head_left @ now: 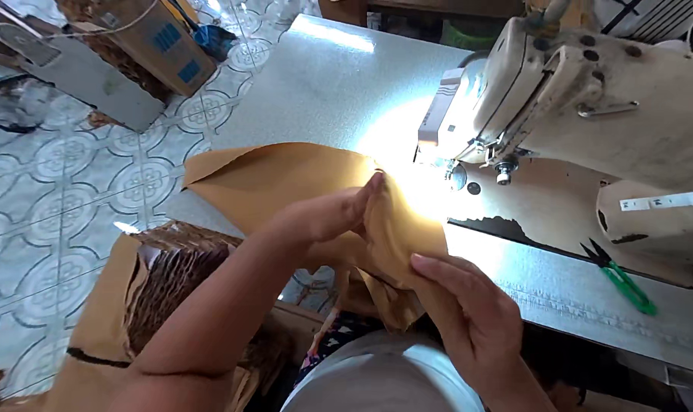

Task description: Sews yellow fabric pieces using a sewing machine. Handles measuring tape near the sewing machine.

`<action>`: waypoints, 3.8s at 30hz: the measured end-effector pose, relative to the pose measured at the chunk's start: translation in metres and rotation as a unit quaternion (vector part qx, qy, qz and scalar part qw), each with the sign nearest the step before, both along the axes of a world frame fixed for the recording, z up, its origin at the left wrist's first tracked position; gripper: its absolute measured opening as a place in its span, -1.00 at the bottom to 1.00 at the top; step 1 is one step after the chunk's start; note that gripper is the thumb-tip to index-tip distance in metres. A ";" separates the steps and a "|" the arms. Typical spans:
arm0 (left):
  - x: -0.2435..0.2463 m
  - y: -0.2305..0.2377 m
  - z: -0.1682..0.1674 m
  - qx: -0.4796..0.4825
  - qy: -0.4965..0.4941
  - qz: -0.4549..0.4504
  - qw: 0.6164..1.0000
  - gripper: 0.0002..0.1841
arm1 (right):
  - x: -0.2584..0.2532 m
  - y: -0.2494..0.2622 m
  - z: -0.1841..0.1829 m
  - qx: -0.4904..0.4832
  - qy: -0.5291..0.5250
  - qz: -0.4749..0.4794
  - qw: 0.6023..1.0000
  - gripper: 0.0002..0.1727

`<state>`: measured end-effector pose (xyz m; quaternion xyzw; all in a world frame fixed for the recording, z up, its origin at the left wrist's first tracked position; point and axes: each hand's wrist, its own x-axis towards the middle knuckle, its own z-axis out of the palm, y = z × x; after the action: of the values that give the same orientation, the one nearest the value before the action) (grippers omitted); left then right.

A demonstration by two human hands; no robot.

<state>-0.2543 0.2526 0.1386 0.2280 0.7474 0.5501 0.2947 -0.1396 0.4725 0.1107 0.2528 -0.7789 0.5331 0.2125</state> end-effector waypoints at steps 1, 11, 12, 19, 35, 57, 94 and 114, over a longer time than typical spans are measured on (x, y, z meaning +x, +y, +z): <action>0.001 0.010 -0.005 0.056 -0.069 0.011 0.996 -0.31 | 0.000 0.001 -0.003 -0.002 -0.009 0.008 1.000 -0.68; -0.026 0.018 0.007 0.069 0.034 -0.054 0.996 -0.76 | 0.012 0.014 -0.008 -0.211 -0.204 0.155 0.943 -0.52; -0.029 0.016 0.013 0.065 0.073 -0.081 0.992 -0.80 | 0.014 0.013 -0.005 -0.236 -0.224 0.165 0.931 -0.63; -0.080 0.049 -0.003 -0.129 0.324 -0.067 0.935 -0.86 | -0.024 0.001 -0.020 -0.035 -0.271 -0.088 0.958 -0.76; -0.064 0.074 -0.072 -0.103 0.393 -0.007 0.914 -0.76 | -0.023 0.009 -0.041 0.105 -0.322 -0.158 0.928 -0.52; -0.024 0.087 -0.090 -0.192 0.530 0.009 0.826 -0.55 | -0.026 0.009 -0.040 0.121 -0.307 -0.159 0.931 -0.45; -0.032 0.077 -0.075 -0.146 0.532 -0.041 0.833 -0.73 | -0.033 0.014 -0.044 0.100 -0.241 -0.158 0.952 -0.62; -0.012 0.062 -0.085 -0.171 0.461 -0.049 0.869 -0.50 | 0.022 0.008 -0.070 0.263 -0.047 -0.227 0.936 -0.80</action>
<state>-0.2666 0.3149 0.0539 0.4377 0.8687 0.2306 -0.0225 -0.1175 0.4802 0.0411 0.0909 -0.9371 0.2577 0.2170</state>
